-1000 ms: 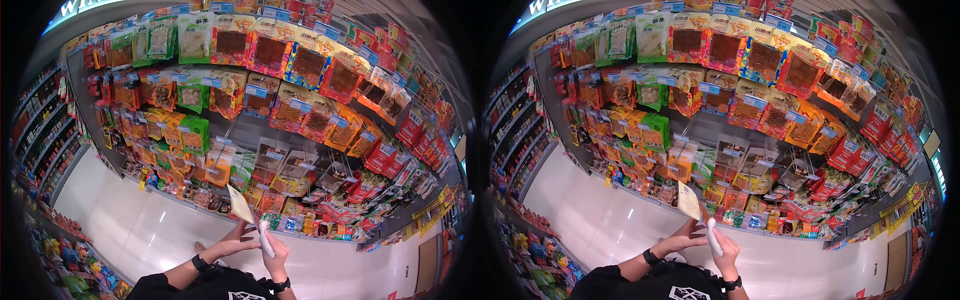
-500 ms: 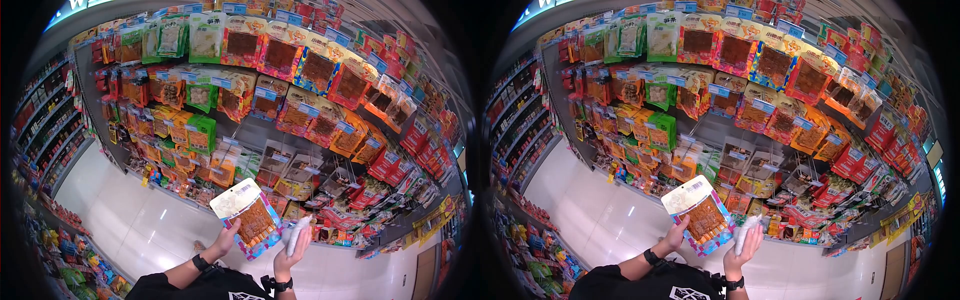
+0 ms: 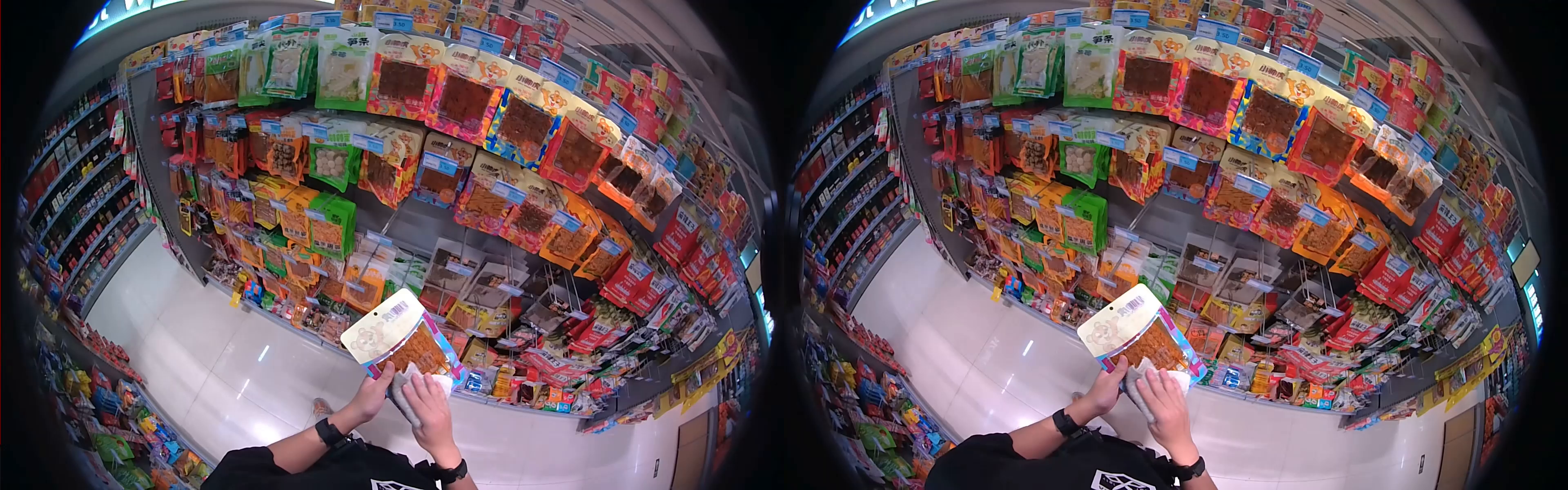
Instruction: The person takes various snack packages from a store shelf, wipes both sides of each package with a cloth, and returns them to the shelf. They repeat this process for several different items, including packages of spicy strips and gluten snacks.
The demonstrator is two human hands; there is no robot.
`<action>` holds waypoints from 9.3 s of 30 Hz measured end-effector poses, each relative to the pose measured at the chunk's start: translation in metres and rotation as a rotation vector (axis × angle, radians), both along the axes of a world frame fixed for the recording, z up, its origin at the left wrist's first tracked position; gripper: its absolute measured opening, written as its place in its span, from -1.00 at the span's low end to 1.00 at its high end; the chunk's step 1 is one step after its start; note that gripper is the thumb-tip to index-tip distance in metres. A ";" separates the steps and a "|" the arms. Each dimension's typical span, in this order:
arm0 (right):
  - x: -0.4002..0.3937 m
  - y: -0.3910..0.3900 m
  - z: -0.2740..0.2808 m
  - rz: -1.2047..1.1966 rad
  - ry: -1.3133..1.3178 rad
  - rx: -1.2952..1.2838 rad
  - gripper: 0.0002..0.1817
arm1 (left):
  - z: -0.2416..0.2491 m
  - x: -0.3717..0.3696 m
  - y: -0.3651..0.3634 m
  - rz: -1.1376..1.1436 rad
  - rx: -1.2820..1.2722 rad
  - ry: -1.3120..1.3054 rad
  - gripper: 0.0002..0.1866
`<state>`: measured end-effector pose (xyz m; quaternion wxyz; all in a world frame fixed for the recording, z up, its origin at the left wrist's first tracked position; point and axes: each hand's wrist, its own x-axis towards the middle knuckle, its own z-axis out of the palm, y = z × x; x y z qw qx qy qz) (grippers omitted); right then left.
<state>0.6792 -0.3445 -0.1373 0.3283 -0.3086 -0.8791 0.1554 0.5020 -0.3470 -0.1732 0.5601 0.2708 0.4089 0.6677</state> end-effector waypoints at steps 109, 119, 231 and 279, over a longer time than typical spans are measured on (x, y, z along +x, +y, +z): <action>-0.216 0.158 -0.038 -0.357 0.631 -0.315 -0.63 | 0.000 -0.268 0.120 -0.353 0.107 0.260 -0.56; -0.194 0.191 -0.030 -0.405 1.088 -0.890 -0.62 | 0.005 -0.262 0.179 -0.547 0.089 0.349 -0.52; -0.140 0.536 0.104 -0.327 0.910 -0.355 -0.69 | 0.153 -0.128 0.502 0.662 0.496 0.823 -0.17; -0.164 0.290 0.054 -0.503 0.997 -0.463 -0.32 | 0.070 -0.159 0.332 -0.637 0.250 -0.098 -0.56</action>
